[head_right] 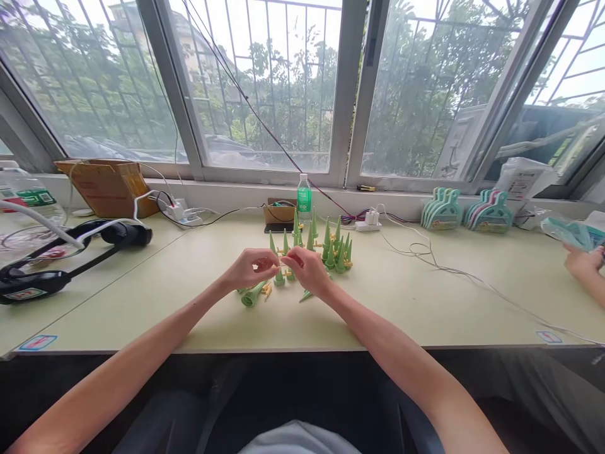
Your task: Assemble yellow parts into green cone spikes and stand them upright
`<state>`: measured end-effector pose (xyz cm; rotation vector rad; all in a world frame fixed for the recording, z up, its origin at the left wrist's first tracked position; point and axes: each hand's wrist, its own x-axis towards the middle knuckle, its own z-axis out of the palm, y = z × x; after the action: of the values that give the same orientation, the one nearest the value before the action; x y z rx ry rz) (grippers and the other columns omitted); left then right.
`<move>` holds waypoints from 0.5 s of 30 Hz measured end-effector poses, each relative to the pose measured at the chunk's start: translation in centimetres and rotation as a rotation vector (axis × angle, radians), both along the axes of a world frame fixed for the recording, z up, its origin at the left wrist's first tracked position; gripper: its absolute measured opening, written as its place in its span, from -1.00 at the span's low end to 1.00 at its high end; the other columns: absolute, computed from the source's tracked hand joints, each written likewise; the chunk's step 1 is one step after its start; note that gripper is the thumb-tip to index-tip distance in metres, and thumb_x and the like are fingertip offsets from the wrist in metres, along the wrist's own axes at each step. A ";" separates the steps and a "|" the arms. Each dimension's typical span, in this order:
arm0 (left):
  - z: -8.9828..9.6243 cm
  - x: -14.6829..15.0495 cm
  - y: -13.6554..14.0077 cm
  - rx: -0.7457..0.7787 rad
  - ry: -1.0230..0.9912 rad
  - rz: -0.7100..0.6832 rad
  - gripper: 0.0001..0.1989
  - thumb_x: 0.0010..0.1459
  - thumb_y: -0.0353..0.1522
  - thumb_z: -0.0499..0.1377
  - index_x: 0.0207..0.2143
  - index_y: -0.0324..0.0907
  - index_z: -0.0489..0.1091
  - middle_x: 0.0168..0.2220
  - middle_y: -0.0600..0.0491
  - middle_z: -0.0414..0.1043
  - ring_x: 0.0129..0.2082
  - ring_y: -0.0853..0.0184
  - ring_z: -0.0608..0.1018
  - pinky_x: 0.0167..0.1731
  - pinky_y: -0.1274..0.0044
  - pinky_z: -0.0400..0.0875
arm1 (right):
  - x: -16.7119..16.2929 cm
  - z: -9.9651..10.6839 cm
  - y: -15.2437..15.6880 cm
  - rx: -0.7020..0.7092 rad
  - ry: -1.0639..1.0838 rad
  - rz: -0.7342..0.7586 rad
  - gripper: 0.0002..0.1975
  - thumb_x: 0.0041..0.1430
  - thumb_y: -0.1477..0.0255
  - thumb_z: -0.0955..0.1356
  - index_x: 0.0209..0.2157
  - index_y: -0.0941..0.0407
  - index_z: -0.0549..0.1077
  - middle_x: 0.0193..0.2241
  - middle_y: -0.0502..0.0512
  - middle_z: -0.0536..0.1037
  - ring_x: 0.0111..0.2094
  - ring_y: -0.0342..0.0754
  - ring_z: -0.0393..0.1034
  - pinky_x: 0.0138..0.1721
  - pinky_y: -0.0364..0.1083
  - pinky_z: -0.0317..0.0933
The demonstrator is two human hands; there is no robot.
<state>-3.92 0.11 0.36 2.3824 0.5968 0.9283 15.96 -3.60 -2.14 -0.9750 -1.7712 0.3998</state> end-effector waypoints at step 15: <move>-0.2 0.3 0.2 -0.076 -0.065 0.034 -0.71 0.16 -0.20 0.19 -0.39 -0.27 0.52 -0.55 0.07 0.34 -0.58 0.47 0.28 -0.61 0.62 0.20 | -0.2 -0.1 -0.1 0.007 -0.010 0.058 -0.68 0.30 0.17 0.25 -0.31 0.14 0.40 -0.47 0.01 0.43 -0.57 -0.20 0.25 -0.52 -0.20 0.17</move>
<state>-3.58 0.36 0.17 2.2725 0.6384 0.9765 15.79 -3.67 -2.21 -0.9237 -1.8125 0.4261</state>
